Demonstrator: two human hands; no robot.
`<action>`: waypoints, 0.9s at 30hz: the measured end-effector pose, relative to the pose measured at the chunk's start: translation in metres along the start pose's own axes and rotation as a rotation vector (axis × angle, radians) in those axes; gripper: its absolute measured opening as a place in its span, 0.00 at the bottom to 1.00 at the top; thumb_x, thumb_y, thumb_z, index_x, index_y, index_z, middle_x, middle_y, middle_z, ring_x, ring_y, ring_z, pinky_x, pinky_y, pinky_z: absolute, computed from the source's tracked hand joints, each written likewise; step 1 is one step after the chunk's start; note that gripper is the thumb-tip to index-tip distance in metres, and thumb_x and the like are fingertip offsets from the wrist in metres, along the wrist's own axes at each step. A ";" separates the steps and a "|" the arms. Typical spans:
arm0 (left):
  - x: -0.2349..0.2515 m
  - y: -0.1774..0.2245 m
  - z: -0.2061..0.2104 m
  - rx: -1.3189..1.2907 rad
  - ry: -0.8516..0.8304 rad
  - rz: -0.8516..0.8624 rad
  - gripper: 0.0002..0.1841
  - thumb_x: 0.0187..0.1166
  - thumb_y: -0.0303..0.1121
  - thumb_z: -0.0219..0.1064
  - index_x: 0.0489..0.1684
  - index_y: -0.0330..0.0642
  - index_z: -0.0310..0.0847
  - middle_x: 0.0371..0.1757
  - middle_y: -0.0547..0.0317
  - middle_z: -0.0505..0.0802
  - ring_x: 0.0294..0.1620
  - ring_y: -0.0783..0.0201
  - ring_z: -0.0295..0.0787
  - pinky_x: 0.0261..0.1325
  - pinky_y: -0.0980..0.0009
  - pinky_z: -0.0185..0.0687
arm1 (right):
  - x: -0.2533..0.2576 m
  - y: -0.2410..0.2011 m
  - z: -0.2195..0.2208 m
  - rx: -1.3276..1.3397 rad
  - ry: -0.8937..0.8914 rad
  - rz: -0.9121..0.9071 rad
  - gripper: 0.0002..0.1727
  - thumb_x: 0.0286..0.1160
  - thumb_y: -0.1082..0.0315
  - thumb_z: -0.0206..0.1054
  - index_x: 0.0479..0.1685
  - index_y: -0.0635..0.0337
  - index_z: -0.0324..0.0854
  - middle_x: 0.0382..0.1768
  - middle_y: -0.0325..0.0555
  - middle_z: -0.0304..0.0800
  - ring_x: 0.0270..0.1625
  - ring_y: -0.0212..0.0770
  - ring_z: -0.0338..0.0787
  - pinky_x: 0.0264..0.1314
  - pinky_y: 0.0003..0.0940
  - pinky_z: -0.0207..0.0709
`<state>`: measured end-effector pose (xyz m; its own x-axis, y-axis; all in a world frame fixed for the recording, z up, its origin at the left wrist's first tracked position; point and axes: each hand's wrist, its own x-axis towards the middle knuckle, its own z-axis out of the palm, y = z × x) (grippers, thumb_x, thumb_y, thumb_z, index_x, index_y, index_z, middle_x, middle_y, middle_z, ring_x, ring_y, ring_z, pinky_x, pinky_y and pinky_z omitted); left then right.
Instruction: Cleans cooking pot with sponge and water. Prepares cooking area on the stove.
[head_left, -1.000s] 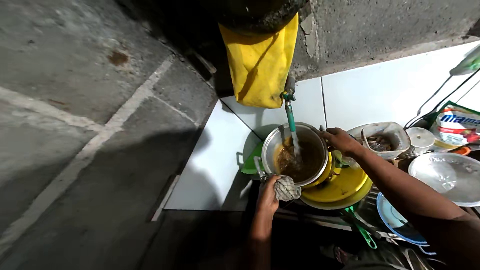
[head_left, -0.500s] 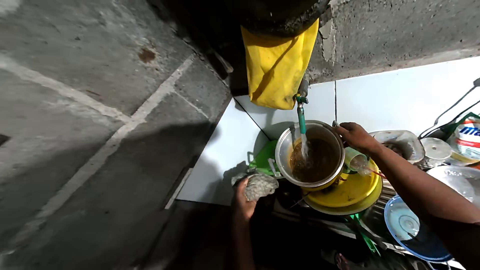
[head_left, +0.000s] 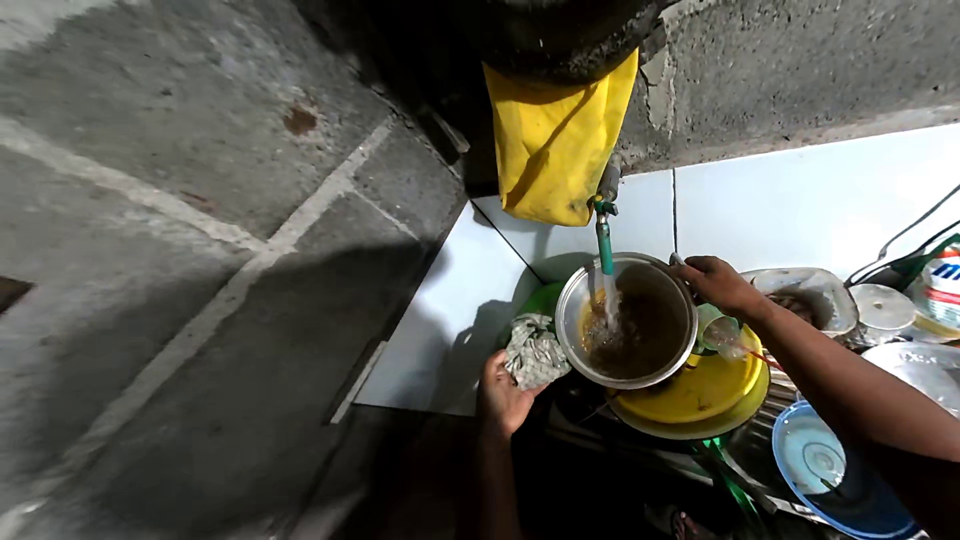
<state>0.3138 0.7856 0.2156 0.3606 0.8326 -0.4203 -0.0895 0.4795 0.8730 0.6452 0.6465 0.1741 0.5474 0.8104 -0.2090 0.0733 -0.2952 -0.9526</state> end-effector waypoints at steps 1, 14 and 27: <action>-0.001 -0.001 0.001 -0.020 0.015 0.005 0.24 0.90 0.47 0.36 0.66 0.43 0.72 0.59 0.45 0.88 0.59 0.46 0.88 0.56 0.41 0.84 | 0.000 0.000 -0.001 -0.003 0.007 0.000 0.19 0.93 0.57 0.56 0.47 0.66 0.81 0.32 0.51 0.83 0.29 0.40 0.84 0.37 0.37 0.82; -0.021 -0.002 -0.034 0.410 0.204 0.438 0.19 0.82 0.22 0.56 0.71 0.28 0.68 0.53 0.53 0.85 0.49 0.73 0.85 0.54 0.74 0.84 | 0.001 0.006 -0.004 0.018 0.020 -0.027 0.18 0.93 0.58 0.56 0.49 0.67 0.81 0.32 0.52 0.84 0.30 0.41 0.86 0.38 0.40 0.85; 0.000 -0.015 -0.054 0.580 -0.200 0.712 0.52 0.57 0.22 0.66 0.90 0.37 0.38 0.81 0.46 0.74 0.72 0.63 0.82 0.67 0.64 0.85 | -0.005 0.003 0.009 0.042 -0.015 -0.022 0.18 0.93 0.59 0.56 0.47 0.67 0.81 0.33 0.53 0.85 0.30 0.41 0.87 0.38 0.39 0.87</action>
<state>0.2644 0.7935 0.1895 0.5561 0.7882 0.2636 0.1066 -0.3822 0.9179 0.6356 0.6464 0.1700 0.5338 0.8237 -0.1911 0.0496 -0.2562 -0.9654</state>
